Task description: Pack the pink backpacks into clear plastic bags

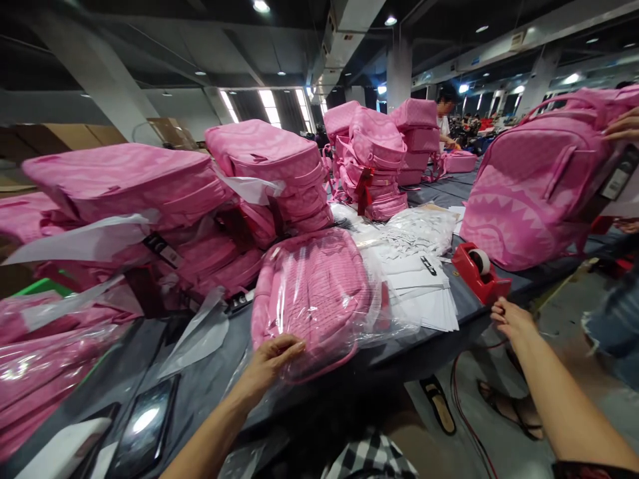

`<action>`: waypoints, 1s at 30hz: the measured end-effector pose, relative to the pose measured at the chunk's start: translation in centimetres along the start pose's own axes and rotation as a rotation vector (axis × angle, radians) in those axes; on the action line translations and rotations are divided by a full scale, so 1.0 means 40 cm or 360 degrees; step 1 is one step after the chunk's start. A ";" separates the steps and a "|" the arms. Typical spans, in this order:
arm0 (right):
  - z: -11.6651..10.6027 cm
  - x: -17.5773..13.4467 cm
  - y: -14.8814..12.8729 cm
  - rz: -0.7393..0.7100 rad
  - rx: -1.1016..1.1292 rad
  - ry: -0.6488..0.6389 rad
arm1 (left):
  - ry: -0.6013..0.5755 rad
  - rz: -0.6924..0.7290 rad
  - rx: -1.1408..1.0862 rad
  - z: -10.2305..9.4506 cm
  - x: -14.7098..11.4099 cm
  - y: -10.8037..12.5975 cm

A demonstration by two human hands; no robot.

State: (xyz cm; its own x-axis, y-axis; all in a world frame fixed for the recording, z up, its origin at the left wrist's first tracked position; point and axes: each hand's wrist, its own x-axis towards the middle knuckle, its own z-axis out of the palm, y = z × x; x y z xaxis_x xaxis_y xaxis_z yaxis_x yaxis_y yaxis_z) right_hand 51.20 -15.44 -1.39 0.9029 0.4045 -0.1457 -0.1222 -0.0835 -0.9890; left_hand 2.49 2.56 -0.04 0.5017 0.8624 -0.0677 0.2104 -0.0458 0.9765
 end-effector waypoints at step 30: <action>0.640 -0.388 -0.178 -0.2032 -0.2107 -0.2057 | -0.0145 0.0081 0.0034 0.000 0.015 -0.021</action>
State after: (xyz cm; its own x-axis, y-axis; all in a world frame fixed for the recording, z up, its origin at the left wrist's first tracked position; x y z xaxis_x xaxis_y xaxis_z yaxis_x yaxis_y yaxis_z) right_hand 27.52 2.18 7.26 -0.4786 0.8692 -0.1238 0.8780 0.4751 -0.0586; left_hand 2.64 3.12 -0.89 0.5863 0.8092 -0.0373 0.1999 -0.1000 0.9747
